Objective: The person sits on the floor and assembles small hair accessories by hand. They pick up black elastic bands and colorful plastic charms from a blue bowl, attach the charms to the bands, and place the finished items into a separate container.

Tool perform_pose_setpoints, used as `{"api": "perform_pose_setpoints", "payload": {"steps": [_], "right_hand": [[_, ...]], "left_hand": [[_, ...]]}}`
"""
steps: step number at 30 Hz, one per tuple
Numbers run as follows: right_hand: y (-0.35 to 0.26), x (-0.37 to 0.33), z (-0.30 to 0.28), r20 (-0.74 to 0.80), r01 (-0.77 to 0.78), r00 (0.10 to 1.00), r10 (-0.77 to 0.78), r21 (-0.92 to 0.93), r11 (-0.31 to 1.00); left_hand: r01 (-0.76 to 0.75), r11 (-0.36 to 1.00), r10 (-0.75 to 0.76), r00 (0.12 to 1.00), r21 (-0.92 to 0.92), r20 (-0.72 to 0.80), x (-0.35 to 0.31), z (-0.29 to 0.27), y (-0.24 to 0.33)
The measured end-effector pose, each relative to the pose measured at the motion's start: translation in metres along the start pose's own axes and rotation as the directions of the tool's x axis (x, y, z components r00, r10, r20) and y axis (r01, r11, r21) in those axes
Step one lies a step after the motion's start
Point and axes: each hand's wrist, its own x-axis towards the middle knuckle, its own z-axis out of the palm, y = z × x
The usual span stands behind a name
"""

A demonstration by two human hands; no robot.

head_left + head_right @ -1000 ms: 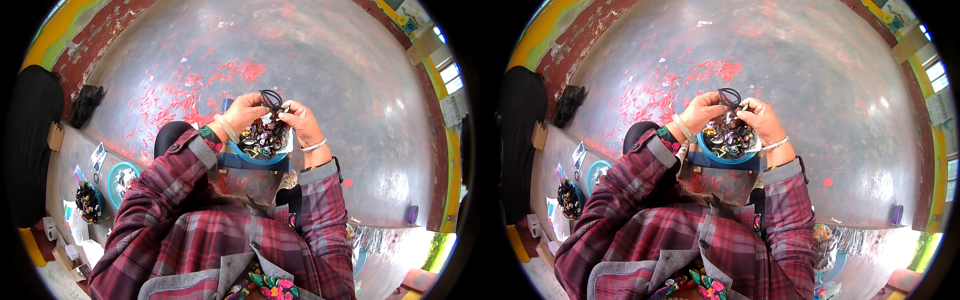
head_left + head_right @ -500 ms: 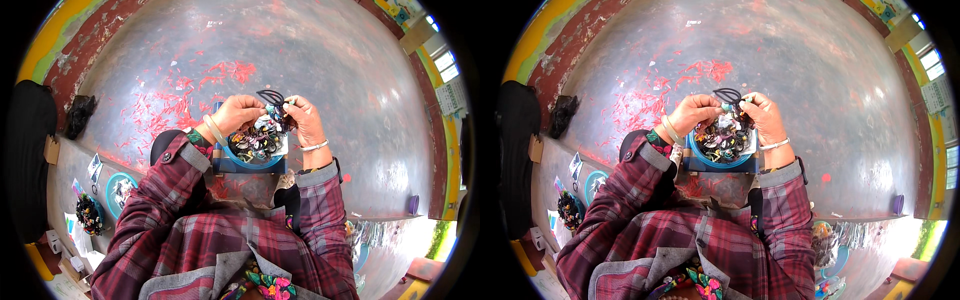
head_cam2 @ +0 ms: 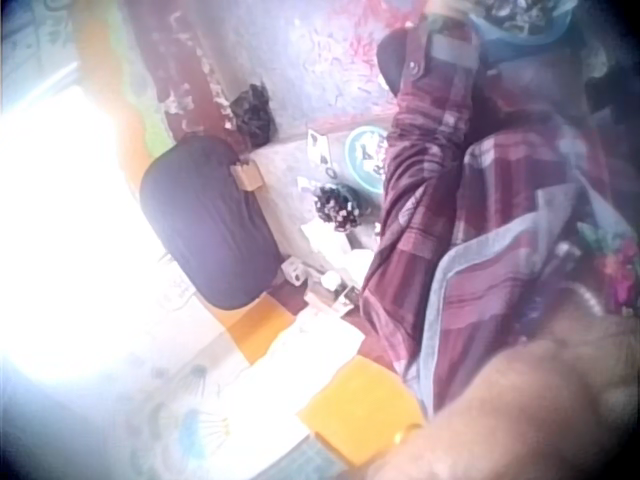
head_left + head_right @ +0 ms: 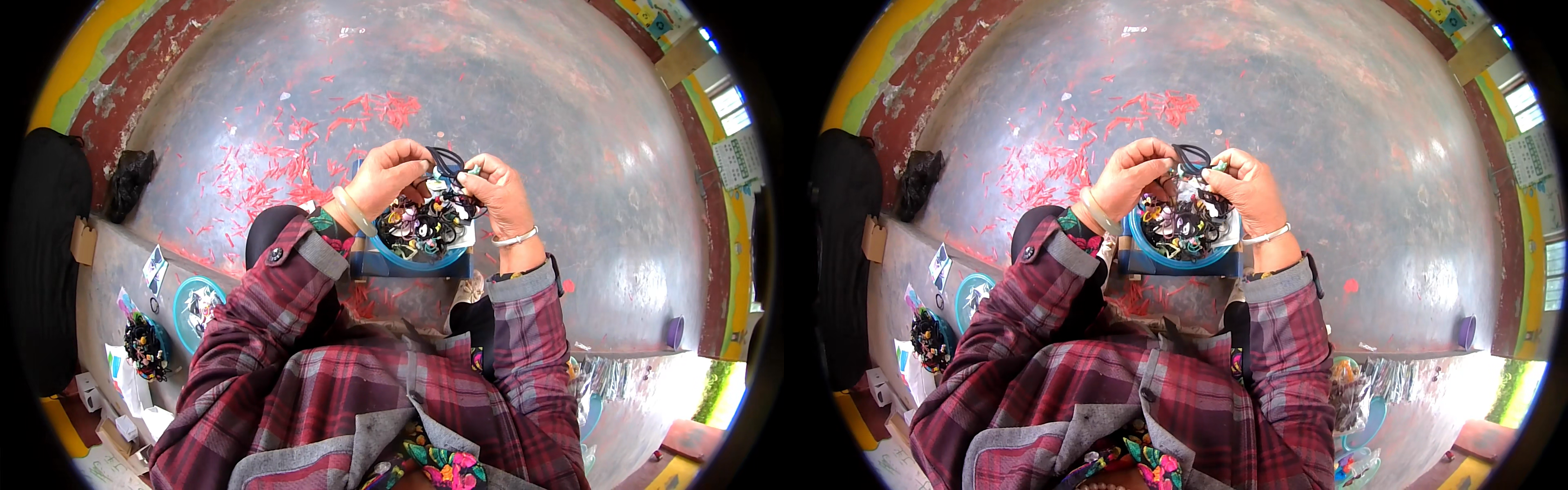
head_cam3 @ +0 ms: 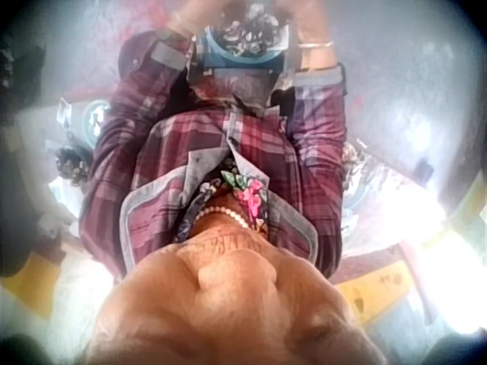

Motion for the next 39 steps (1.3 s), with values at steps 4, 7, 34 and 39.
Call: {"api": "perform_pose_setpoints", "payload": {"steps": [4, 7, 34, 39], "right_hand": [[0.009, 0.002, 0.002, -0.010, 0.015, 1.000, -0.017, -0.146, 0.989], [0.012, 0.004, 0.005, -0.034, 0.022, 0.999, -0.028, -0.177, 0.984], [0.023, 0.013, -0.010, -0.149, -0.046, 0.984, 0.098, 0.316, 0.948], [0.013, 0.008, -0.004, -0.157, 0.062, 0.987, 0.027, 0.536, 0.842]], "left_hand": [[0.019, 0.999, -0.018, 0.999, -0.031, 0.032, -0.002, 0.006, 0.003], [-0.017, 0.999, 0.015, 0.999, 0.035, 0.047, 0.000, 0.006, -0.006], [-0.148, 0.895, 0.215, 0.969, 0.420, -0.119, 0.001, 0.007, -0.012], [-0.068, 0.770, 0.111, 0.993, 0.635, -0.029, 0.009, -0.004, -0.025]]}}
